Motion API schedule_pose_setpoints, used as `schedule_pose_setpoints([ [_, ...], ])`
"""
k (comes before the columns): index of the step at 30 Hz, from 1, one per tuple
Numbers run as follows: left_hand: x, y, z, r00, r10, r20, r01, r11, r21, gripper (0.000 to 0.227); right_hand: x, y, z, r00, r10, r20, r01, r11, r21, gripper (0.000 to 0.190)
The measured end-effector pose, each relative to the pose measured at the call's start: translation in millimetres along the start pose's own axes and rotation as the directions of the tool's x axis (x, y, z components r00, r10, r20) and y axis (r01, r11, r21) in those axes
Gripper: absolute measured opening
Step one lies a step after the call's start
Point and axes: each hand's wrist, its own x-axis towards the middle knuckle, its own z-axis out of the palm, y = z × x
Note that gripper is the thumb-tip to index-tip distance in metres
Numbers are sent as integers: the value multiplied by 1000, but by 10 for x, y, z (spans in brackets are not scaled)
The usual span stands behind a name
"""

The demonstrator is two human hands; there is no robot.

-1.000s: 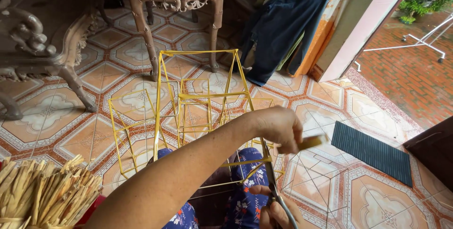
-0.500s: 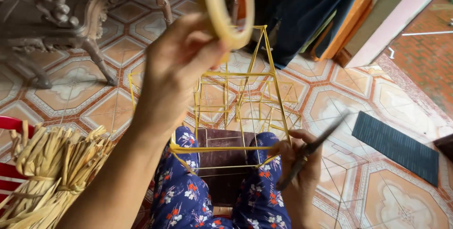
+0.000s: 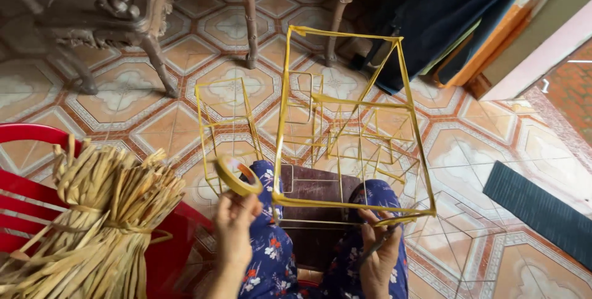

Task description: The recorder is assembling wire or bamboo frames using yellow tape and scissors to secure the structure.

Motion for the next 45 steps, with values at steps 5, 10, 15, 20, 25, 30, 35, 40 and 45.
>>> schedule_pose_setpoints([
  [5, -132, -821, 50, 997, 47, 61, -47, 999, 3, 22, 186, -70, 48, 996, -89, 25, 89, 996, 10, 37],
  [10, 95, -716, 280, 993, 95, 64, -84, 985, -154, 18, 534, -72, 241, 998, 41, -57, -30, 984, 174, 40],
  [15, 149, -31, 618, 994, 56, 97, -12, 915, -402, 23, 999, -912, 449, 998, -31, -49, 45, 948, 315, 37],
  [20, 98, 946, 840, 977, 93, 193, 17, 864, -502, 27, 1403, -1639, 514, 987, 93, 130, -132, 934, 332, 36],
  [25, 295, 967, 909, 977, -12, 213, 127, 834, -537, 28, 1593, -1670, 611, 981, 93, 170, -139, 949, 283, 32],
  [30, 729, 397, 954, 962, -142, 233, 250, 803, -541, 19, 2107, -888, 534, 942, 275, 194, -314, 926, 210, 36],
  [35, 957, 308, 1049, 972, -190, 140, 233, 867, -440, 19, 2345, -634, 655, 910, 342, 233, -375, 920, 117, 39],
  [40, 1057, 317, 951, 980, -198, 8, 194, 948, -251, 24, 2571, -385, 780, 895, 402, 193, -405, 914, -26, 41],
  [45, 792, 426, 577, 988, 30, 154, -11, 993, -122, 24, 2634, -403, 704, 866, 456, 203, -453, 889, -64, 44],
])
